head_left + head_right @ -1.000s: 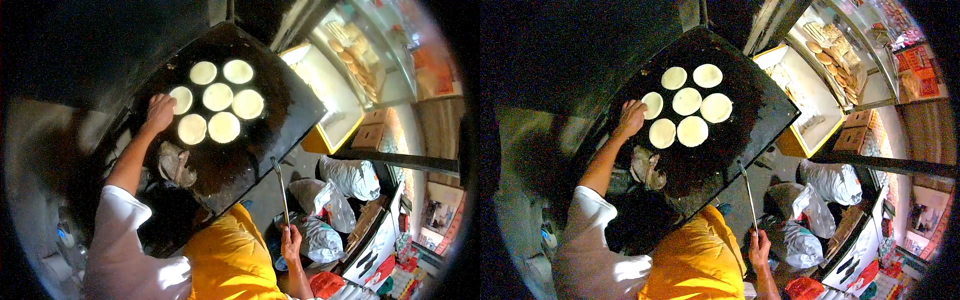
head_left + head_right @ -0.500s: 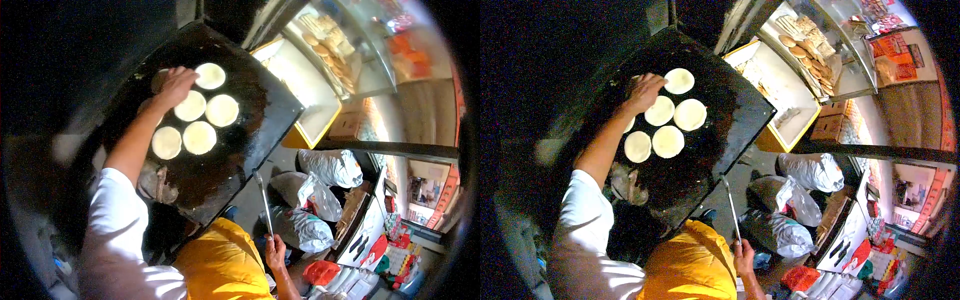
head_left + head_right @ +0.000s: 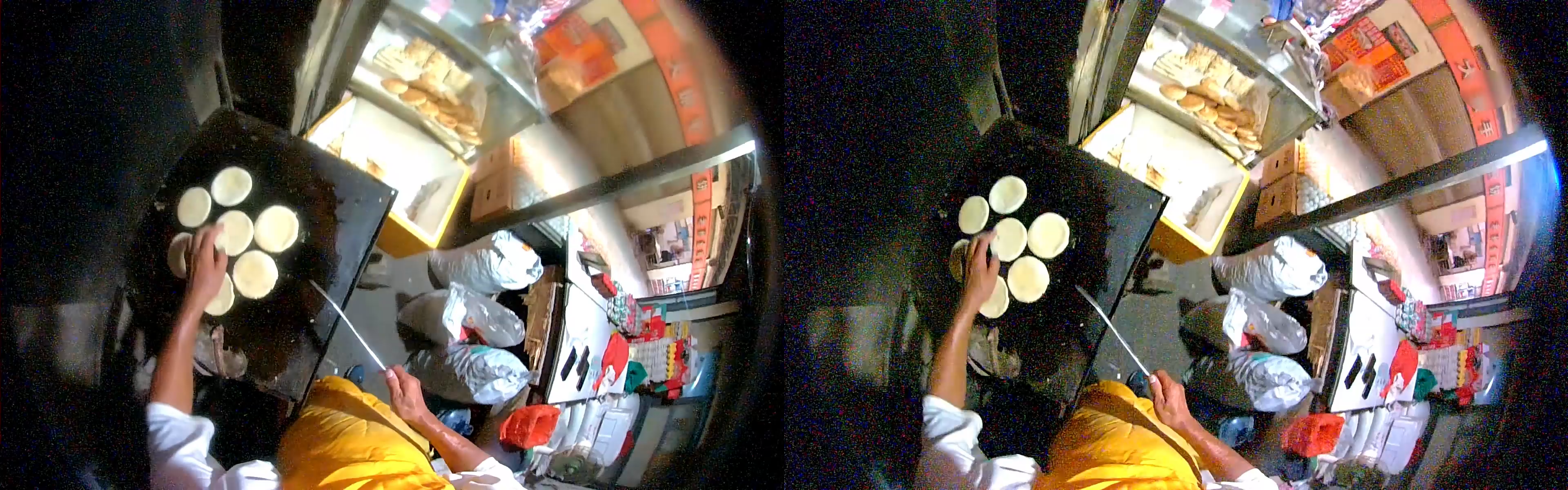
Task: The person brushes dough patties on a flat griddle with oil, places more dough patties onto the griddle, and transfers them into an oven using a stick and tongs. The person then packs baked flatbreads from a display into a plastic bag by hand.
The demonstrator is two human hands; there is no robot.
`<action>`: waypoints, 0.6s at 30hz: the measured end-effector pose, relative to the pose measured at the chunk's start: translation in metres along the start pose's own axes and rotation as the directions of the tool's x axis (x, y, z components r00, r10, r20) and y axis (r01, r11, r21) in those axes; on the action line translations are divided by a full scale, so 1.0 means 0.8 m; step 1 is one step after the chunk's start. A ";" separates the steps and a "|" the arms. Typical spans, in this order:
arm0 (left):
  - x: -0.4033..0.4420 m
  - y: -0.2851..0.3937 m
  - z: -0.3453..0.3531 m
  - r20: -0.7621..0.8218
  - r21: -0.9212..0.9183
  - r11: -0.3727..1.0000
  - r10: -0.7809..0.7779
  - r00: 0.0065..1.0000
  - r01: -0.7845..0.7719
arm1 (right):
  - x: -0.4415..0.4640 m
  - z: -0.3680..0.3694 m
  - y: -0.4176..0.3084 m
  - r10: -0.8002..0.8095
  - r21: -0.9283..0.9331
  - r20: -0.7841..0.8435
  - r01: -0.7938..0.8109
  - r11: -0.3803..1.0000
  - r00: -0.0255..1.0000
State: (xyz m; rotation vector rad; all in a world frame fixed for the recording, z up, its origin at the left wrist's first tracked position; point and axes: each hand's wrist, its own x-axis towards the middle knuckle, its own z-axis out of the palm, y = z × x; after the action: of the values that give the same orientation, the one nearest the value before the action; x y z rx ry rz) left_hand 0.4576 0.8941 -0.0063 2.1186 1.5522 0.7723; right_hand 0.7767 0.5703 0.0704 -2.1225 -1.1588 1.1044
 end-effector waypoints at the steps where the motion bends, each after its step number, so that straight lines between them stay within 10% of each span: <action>1: -0.017 0.011 -0.007 -0.036 -0.053 0.998 0.015 0.999 -0.017 | 0.004 -0.002 -0.001 -0.050 -0.016 -0.035 0.049 0.999 0.998; 5: -0.079 0.033 -0.008 -0.077 -0.290 0.940 -0.208 0.975 0.178 | 0.034 -0.008 0.050 -0.093 -0.307 0.099 0.119 0.944 0.991; 7: -0.108 0.032 -0.001 -0.141 -0.360 0.918 -0.228 0.964 0.164 | 0.046 -0.016 0.043 0.010 -0.295 0.183 0.046 0.954 0.983; 11: -0.178 0.068 0.007 -0.062 -0.533 0.759 -0.476 0.877 0.374 | 0.068 -0.027 0.038 -0.365 -0.018 0.193 0.375 0.927 0.911; 18: -0.295 0.176 0.030 -0.043 -0.363 0.747 -0.611 0.790 0.558 | 0.166 -0.024 -0.029 -0.573 -0.019 0.314 0.609 0.793 0.757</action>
State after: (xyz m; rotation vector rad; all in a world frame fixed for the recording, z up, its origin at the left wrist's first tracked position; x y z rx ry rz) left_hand 0.5221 0.6267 0.0149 1.2286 1.8712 0.8989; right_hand 0.8238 0.6948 0.0418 -1.4933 -1.9148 1.0681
